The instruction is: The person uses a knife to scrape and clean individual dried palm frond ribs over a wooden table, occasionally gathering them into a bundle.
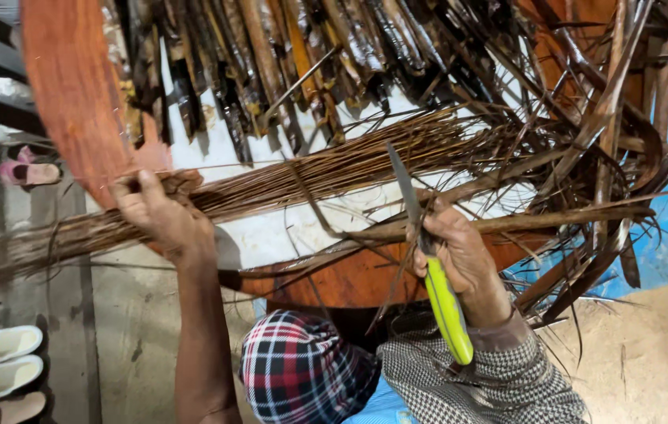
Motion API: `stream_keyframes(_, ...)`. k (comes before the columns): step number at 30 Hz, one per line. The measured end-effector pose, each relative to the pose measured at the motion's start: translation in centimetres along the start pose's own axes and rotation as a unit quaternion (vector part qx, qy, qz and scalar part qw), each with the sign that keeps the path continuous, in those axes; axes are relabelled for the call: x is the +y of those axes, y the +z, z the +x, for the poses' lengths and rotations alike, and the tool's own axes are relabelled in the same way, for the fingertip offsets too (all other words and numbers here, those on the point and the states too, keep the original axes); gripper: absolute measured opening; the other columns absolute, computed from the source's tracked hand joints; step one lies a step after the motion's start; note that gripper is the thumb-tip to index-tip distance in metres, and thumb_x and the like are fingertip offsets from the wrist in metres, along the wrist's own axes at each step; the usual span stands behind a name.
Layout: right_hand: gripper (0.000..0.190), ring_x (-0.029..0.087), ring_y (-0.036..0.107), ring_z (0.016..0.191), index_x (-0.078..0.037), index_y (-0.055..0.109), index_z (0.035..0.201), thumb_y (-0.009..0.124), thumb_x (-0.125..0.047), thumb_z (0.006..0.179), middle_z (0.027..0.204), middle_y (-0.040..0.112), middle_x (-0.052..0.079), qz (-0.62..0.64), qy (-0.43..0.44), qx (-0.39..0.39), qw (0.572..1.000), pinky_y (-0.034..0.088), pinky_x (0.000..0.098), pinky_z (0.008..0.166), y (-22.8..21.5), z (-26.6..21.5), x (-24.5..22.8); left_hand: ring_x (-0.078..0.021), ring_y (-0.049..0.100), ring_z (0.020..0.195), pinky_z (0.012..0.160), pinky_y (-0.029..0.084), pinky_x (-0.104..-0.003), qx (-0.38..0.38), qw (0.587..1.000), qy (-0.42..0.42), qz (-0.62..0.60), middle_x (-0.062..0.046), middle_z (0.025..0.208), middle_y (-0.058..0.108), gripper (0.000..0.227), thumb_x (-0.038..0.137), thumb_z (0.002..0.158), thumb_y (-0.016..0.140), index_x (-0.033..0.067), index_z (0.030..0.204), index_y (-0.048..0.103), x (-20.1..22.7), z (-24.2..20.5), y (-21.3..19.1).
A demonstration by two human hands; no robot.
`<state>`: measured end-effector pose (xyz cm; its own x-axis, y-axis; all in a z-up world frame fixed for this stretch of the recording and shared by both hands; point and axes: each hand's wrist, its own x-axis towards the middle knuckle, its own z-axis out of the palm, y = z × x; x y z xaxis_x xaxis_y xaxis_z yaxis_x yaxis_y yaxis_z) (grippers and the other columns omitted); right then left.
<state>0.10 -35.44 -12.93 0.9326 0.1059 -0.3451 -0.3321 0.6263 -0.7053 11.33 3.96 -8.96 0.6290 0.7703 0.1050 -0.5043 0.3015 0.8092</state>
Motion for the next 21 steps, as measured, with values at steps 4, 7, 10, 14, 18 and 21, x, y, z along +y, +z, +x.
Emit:
stream_keyframes(4, 0.013, 0.038, 0.067, 0.038, -0.014, 0.058, 0.103, 0.060, -0.003, 0.096, 0.076, 0.071, 0.027, 0.016, 0.013, 0.004, 1.000, 0.055, 0.0482, 0.029, -0.6, -0.2, -0.2, -0.0352, 0.073, 0.056, 0.047, 0.066, -0.045, -0.045, 0.998, -0.026, 0.018, -0.014, 0.080, 0.065, 0.015, 0.007, 0.103, 0.061, 0.0141, 0.112, 0.051, -1.3, -1.9, 2.3)
stream_keyframes(7, 0.011, 0.037, 0.067, 0.039, -0.013, 0.057, 0.104, 0.058, -0.005, 0.097, 0.079, 0.072, 0.030, 0.024, 0.032, -0.002, 0.999, 0.054, 0.0471, 0.028, -0.8, -1.0, -0.4, -0.0335, 0.076, 0.060, 0.048, 0.067, -0.042, -0.082, 0.987, -0.061, 0.122, -0.011, 0.080, 0.068, 0.015, 0.006, 0.101, 0.066, 0.0143, 0.111, 0.059, 0.1, -3.9, 3.8)
stream_keyframes(10, 0.012, 0.036, 0.068, 0.040, -0.014, 0.054, 0.105, 0.058, -0.007, 0.096, 0.079, 0.072, 0.029, 0.016, 0.043, -0.023, 0.999, 0.055, 0.0462, 0.030, -0.6, -1.3, -0.7, -0.0217, 0.066, 0.047, 0.038, 0.057, -0.032, -0.191, 0.949, -0.141, 0.207, -0.009, 0.070, 0.061, 0.010, 0.006, 0.100, 0.066, 0.0053, 0.090, 0.062, 2.9, -5.0, 4.9)
stream_keyframes(14, 0.013, 0.035, 0.069, 0.041, -0.014, 0.056, 0.109, 0.057, -0.008, 0.097, 0.078, 0.071, 0.028, 0.029, 0.054, -0.039, 0.997, 0.057, 0.0438, 0.031, -0.6, -1.6, -1.8, -0.0180, 0.059, 0.040, 0.037, 0.050, -0.033, -0.354, 0.851, -0.135, 0.364, -0.012, 0.065, 0.063, 0.028, 0.020, 0.105, 0.061, 0.0007, 0.087, 0.070, 3.3, -4.7, 4.5)
stream_keyframes(18, 0.012, 0.039, 0.072, 0.046, -0.009, 0.055, 0.110, 0.049, -0.004, 0.101, 0.083, 0.068, 0.033, 0.123, 0.042, -0.087, 0.988, 0.062, 0.0470, 0.034, 1.7, -1.3, -4.5, -0.0383, 0.074, 0.072, 0.061, 0.055, -0.046, -0.429, 0.769, 0.003, 0.475, -0.019, 0.078, 0.073, 0.023, 0.026, 0.099, 0.071, 0.0047, 0.090, 0.073, 2.9, -6.8, 5.7)
stream_keyframes(21, 0.008, 0.028, 0.068, 0.044, -0.003, 0.056, 0.105, 0.051, -0.008, 0.100, 0.083, 0.068, 0.027, 0.075, 0.022, -0.037, 0.996, 0.057, 0.0405, 0.035, 4.6, -1.8, -6.0, -0.0294, 0.066, 0.057, 0.054, 0.051, -0.040, -0.457, 0.706, 0.089, 0.534, -0.012, 0.069, 0.065, 0.026, 0.028, 0.102, 0.069, 0.0056, 0.088, 0.066, 4.6, -6.9, 8.6)
